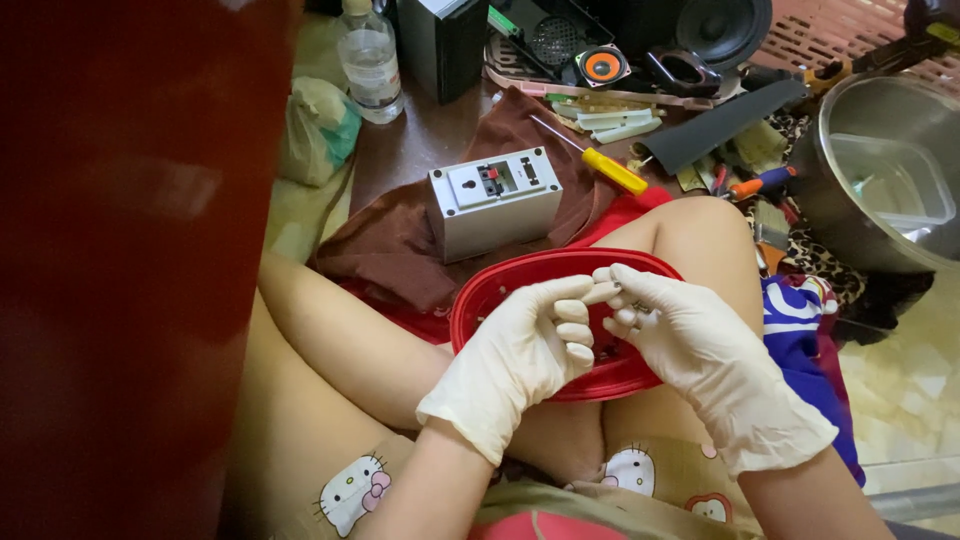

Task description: Sorting small screws and hardware from a bowl and using a screwdriver to work on an electronic device.

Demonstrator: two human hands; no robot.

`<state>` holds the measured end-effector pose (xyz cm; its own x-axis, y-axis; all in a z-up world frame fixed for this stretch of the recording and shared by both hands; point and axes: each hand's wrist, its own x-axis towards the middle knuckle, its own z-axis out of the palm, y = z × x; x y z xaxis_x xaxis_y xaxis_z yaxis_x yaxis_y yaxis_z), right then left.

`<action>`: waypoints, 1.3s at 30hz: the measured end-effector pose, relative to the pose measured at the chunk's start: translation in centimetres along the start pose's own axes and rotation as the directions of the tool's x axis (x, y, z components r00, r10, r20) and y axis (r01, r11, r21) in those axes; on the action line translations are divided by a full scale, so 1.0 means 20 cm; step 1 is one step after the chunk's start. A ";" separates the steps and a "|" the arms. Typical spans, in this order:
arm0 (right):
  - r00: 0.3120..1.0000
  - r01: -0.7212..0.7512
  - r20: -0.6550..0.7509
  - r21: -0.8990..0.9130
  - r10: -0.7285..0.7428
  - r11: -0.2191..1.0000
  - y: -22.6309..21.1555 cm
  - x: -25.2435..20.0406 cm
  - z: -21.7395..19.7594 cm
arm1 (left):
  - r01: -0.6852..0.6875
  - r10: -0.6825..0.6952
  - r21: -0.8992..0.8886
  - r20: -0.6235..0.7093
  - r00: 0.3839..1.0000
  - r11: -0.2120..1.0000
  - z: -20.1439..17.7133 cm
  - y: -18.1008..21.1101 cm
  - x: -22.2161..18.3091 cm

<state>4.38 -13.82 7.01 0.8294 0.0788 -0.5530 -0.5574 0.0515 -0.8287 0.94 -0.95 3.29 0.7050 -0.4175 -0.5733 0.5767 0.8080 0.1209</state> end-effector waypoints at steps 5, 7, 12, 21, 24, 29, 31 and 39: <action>0.999 -0.033 0.012 0.017 0.033 0.999 0.00 0.03 -0.01 | -0.010 0.007 -0.104 -0.025 1.000 0.995 0.02 -0.01 -0.03; 0.999 -0.038 0.011 0.009 0.038 0.999 0.00 0.03 -0.02 | -0.021 0.017 -0.110 -0.033 0.999 0.994 0.02 -0.01 -0.03; 0.993 -0.119 0.016 0.097 0.118 0.988 0.01 0.01 -0.03 | -0.117 0.128 0.101 -0.108 0.986 0.988 0.05 -0.02 -0.06; 0.984 -0.176 0.038 0.143 0.172 0.974 0.00 0.00 -0.04 | -0.113 0.535 0.881 -0.173 0.827 0.460 0.11 0.11 -0.15; 0.981 -0.196 0.049 0.156 0.190 0.968 0.01 0.02 -0.06 | 0.120 0.764 0.977 -0.212 0.609 0.175 0.13 0.18 -0.21; 0.982 -0.189 0.050 0.155 0.183 0.970 0.01 0.04 -0.06 | 0.278 0.859 0.954 -0.051 0.509 -0.108 0.00 0.25 -0.19; 0.981 -0.192 0.049 0.152 0.187 0.970 0.01 0.05 -0.07 | 0.371 0.786 0.915 -0.112 0.608 -0.156 -0.01 0.25 -0.19; 0.984 -0.180 0.033 0.111 0.177 0.977 0.00 0.08 -0.09 | 0.265 0.614 0.931 -0.059 0.787 -0.250 0.05 0.25 -0.27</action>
<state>5.82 -15.50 5.91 0.7157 0.1193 -0.6881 -0.6982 0.1463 -0.7008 0.39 4.82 7.87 0.8845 0.1919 -0.4254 0.4271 -0.7001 0.5722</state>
